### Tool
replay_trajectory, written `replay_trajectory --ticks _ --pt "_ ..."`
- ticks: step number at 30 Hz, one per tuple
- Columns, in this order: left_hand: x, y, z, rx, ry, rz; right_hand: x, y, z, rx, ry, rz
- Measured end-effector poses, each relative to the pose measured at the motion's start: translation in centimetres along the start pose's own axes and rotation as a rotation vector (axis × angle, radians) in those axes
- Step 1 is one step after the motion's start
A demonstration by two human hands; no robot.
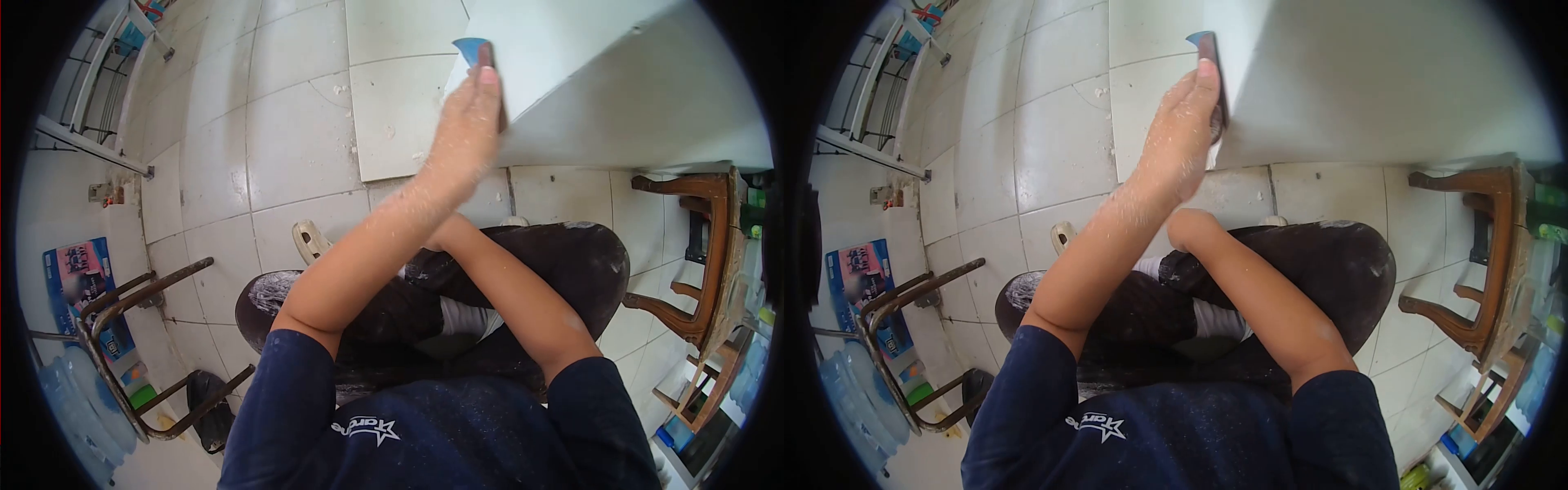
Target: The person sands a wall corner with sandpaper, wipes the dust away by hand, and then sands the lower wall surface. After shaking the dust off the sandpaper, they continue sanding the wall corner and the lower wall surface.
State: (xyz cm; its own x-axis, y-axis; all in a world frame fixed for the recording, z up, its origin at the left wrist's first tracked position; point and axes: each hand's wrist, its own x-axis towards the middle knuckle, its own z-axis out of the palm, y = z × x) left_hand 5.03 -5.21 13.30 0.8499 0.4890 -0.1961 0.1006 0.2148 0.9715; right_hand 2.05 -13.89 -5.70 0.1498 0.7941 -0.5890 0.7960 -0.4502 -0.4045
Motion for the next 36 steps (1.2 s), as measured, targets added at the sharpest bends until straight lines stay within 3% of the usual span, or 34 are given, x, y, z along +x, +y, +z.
replay_trajectory --ticks 7,12,15,19,22,25,29,31,36 --pt "5.8 -4.1 -1.8 -0.389 -0.011 -0.123 -1.5 -1.4 -2.9 -0.056 -0.146 -0.007" --pt "-0.1 0.7 -0.2 -0.401 -0.046 -0.053 0.9 0.7 1.0 -0.032 -0.060 -0.071" --pt "0.7 -0.3 -0.6 -0.394 -0.050 -0.006 2.3 1.1 3.0 -0.008 -0.026 -0.109" --pt "3.0 -2.4 -1.2 -0.265 -0.055 0.018 -1.2 -1.2 -1.6 -0.092 -0.153 -0.048" --pt "2.9 -2.0 -1.0 -0.313 0.003 0.037 -1.0 -0.9 -1.6 -0.080 -0.168 -0.010" --pt "2.0 -0.8 -0.6 -0.437 0.184 0.043 0.9 0.5 1.2 0.007 -0.011 -0.054" --pt "1.7 1.4 -3.2 -0.481 0.255 0.077 -1.4 -1.1 -2.8 0.001 -0.140 0.011" --pt "1.3 2.9 -5.1 -0.470 0.121 0.133 -1.4 -1.0 -3.5 -0.020 -0.157 0.006" --pt "-0.9 7.0 -7.7 -0.330 -0.133 0.217 -1.4 -1.0 -4.2 0.046 0.028 -0.110"
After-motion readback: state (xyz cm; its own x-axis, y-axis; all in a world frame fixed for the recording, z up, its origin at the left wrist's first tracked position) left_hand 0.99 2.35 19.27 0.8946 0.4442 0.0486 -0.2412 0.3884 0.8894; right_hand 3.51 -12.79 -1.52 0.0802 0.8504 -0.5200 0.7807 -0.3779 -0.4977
